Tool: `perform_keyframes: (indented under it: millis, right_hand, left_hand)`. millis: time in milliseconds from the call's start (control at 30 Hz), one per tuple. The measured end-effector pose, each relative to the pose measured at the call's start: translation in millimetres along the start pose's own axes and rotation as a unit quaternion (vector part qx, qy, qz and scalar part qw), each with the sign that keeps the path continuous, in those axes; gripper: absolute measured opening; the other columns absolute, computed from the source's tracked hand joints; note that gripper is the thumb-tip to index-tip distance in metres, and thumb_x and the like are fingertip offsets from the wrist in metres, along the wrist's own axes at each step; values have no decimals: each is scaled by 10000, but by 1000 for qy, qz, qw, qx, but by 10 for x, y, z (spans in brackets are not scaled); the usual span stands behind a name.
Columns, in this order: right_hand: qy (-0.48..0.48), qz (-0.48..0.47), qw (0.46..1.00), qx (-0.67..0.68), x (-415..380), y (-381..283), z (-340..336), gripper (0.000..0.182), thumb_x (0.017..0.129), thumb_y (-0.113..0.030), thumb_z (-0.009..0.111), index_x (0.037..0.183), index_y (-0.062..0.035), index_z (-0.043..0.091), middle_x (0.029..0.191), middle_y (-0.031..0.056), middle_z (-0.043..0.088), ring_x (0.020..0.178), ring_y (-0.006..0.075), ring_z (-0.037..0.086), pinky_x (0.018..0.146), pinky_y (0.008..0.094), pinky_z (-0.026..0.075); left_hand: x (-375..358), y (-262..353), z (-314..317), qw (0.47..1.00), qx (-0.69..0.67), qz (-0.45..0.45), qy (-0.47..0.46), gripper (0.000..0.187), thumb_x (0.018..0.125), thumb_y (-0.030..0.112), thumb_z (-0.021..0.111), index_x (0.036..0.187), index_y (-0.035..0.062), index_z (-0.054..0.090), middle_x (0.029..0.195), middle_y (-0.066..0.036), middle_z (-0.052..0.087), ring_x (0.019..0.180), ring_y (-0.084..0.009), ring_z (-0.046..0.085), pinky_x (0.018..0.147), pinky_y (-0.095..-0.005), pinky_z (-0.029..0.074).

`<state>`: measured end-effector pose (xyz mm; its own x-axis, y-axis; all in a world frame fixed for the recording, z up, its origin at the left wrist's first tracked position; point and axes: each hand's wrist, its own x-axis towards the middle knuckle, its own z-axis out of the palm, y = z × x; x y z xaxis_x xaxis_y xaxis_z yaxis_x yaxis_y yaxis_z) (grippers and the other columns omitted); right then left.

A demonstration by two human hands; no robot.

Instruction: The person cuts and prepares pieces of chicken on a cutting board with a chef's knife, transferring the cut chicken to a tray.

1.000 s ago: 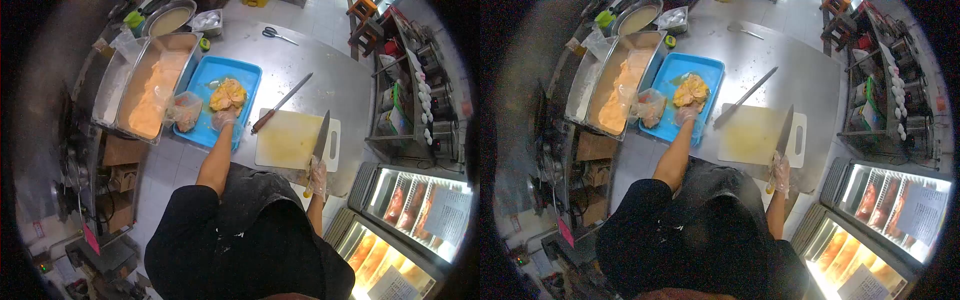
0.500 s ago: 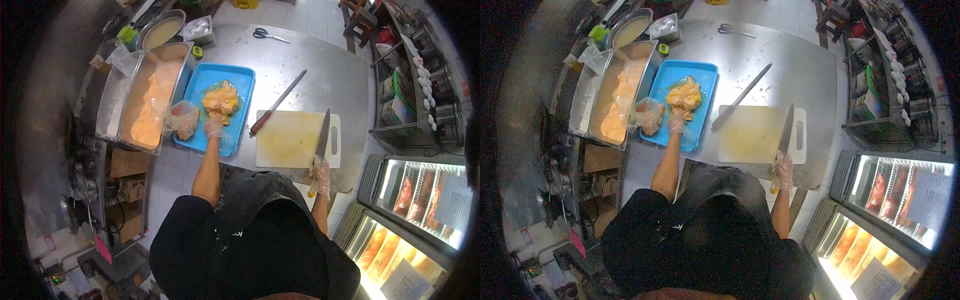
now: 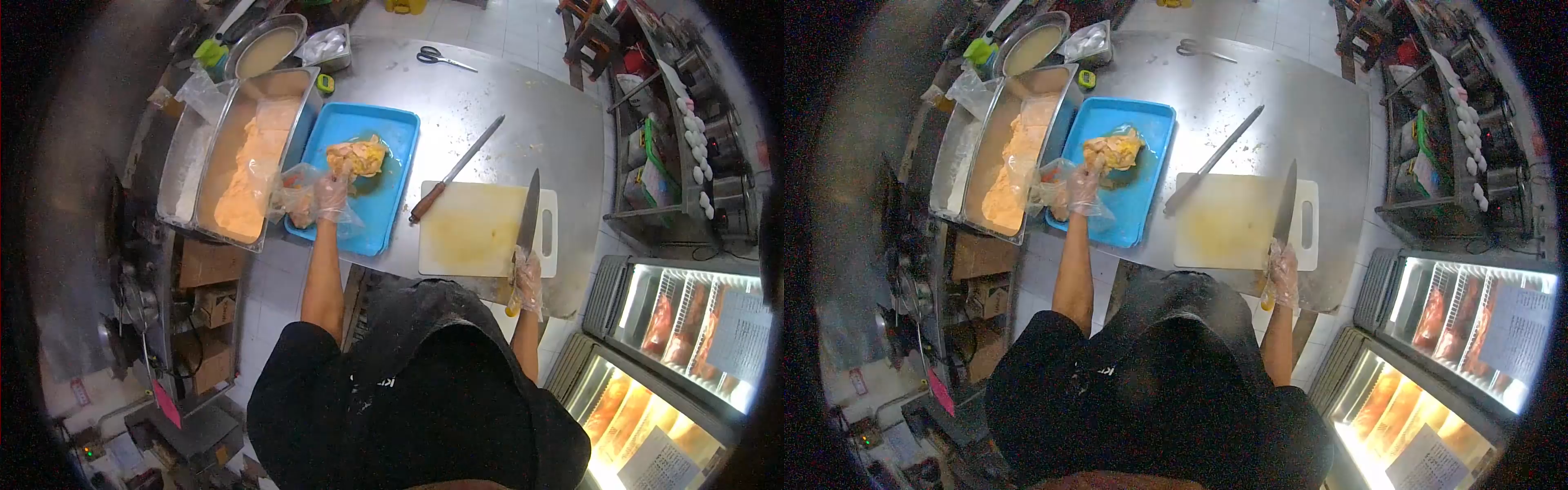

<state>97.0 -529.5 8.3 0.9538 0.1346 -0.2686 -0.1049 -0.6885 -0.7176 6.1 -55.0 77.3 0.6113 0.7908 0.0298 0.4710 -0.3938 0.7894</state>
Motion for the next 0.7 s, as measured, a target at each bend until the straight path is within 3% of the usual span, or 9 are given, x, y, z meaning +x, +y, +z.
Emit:
perform_keyframes:
  millis: [67, 133, 233, 333, 467, 567, 667, 700]
  right_hand:
    - [19, 12, 1000, 0, 42, 99, 62, 448, 877, -368, 538, 1043, 48, 541, 940, 256, 604, 848, 409, 585, 736, 432, 447]
    - [-27, 55, 995, 73, -58, -180, -70, 453, 874, -368, 542, 1035, 56, 543, 951, 268, 603, 891, 425, 573, 751, 449, 439]
    - [-37, 75, 994, 78, -123, -271, -78, 454, 874, -362, 543, 1034, 63, 542, 948, 273, 604, 917, 429, 565, 763, 456, 433]
    - [-9, 29, 998, 58, -112, -137, -1, 441, 879, -354, 537, 1020, 64, 542, 944, 275, 600, 911, 427, 566, 759, 448, 433]
    - [18, 38, 996, 74, -102, 39, 143, 419, 886, -336, 527, 1046, 51, 536, 920, 260, 594, 878, 436, 556, 755, 451, 437]
    - [0, 18, 994, 104, -296, -312, -48, 420, 886, -324, 523, 1103, 36, 521, 885, 242, 585, 854, 445, 540, 778, 469, 434]
    - [-14, 108, 982, 153, -327, -249, -43, 426, 878, -400, 550, 946, 21, 550, 621, 79, 539, 472, 157, 500, 419, 326, 405]
    - [18, 16, 995, 97, -296, -10, 6, 421, 878, -400, 551, 929, 18, 547, 614, 77, 535, 471, 153, 499, 418, 322, 404]
  left_hand:
    - [76, 121, -69, 999, 17, 42, 23, 450, 812, 426, 633, 763, -22, 635, 575, -140, 556, 509, -186, 493, 520, -357, 395]
    - [105, 384, -238, 995, 31, 86, 43, 427, 822, 411, 626, 774, -13, 644, 590, -142, 566, 517, -182, 516, 528, -354, 406]
    - [253, 660, -374, 987, -52, 140, 54, 373, 838, 373, 628, 759, 10, 661, 625, -110, 606, 551, -154, 557, 541, -314, 435]
    - [364, 864, -441, 972, -214, 90, 21, 321, 844, 347, 641, 764, 38, 680, 661, -53, 630, 573, -115, 571, 553, -266, 452]
    - [356, 967, -486, 980, -192, 36, -33, 296, 842, 334, 655, 808, 41, 681, 697, -13, 628, 624, -85, 568, 564, -239, 453]
    - [375, 726, -292, 978, -183, 15, -96, 291, 857, 316, 644, 861, 26, 671, 751, -16, 641, 694, -84, 585, 577, -242, 453]
    - [193, 867, 24, 965, -198, 51, -165, 261, 867, 288, 634, 859, 30, 666, 795, -19, 642, 726, -82, 569, 608, -230, 444]
    - [19, 1082, 119, 952, -231, 58, -191, 256, 879, 283, 613, 867, 33, 667, 773, -16, 643, 721, -87, 577, 626, -233, 459]
